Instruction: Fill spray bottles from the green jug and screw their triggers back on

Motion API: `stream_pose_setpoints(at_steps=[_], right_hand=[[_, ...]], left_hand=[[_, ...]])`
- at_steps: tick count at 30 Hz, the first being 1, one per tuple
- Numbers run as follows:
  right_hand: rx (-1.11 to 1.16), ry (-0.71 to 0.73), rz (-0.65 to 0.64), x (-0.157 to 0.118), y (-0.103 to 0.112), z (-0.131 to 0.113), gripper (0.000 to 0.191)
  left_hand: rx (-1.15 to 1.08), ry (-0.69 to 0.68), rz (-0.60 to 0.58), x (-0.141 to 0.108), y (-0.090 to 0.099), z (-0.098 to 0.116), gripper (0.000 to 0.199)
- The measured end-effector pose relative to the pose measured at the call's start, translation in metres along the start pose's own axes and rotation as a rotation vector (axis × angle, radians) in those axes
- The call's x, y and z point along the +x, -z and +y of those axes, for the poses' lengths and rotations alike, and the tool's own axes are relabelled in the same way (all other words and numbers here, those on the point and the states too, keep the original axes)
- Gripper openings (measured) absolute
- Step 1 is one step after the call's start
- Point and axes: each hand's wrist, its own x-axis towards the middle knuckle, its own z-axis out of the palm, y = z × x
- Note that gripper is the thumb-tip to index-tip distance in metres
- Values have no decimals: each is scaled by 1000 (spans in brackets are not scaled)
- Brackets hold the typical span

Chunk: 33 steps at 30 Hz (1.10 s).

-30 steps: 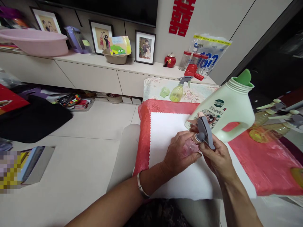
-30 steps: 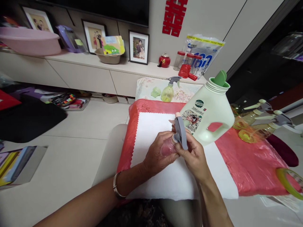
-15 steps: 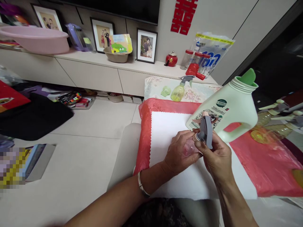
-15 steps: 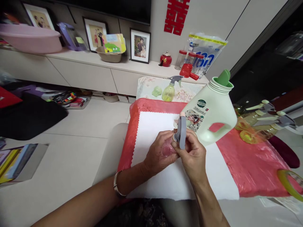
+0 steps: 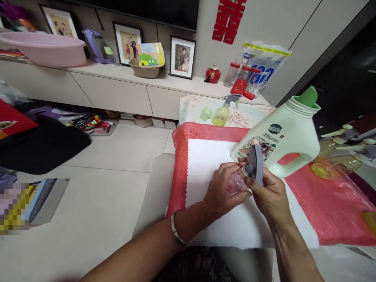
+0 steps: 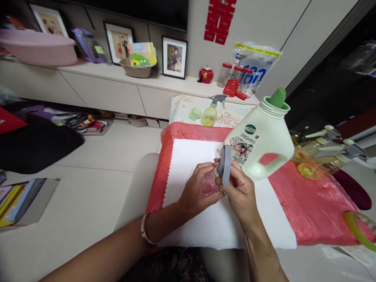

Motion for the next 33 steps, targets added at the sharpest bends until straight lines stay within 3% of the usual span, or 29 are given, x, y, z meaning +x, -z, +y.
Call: stream_pose_setpoints(at_steps=[6,11,16,20,23,25,29,33], right_hand=[[43,-35,68,-5,-1,6,32],[179,-25,143,-7,8,-1,24],[319,25,232,-1,21,-20,27],[357,51,273,4,28,-33,34],[358,63,272,4,28,-37,33],[348,78,265,1,27,-36,32],[303,63,208,-7,22,-25,31],[231,20,147,-20,19,-13,54]], left_hand=[[-5,-5,7,-3,-2,-3,73],[-29,167,-14,-7,0,-5,85],[-384,388,-111,-2,5,3,82],[-809,676,-296,2,6,9,82],[-1009,854,-426,3,6,12,82],[-1038,858,-418,4,7,13,84],[-1012,723,-313,5,6,14,94],[-1019,700,-285,4,4,13,102]])
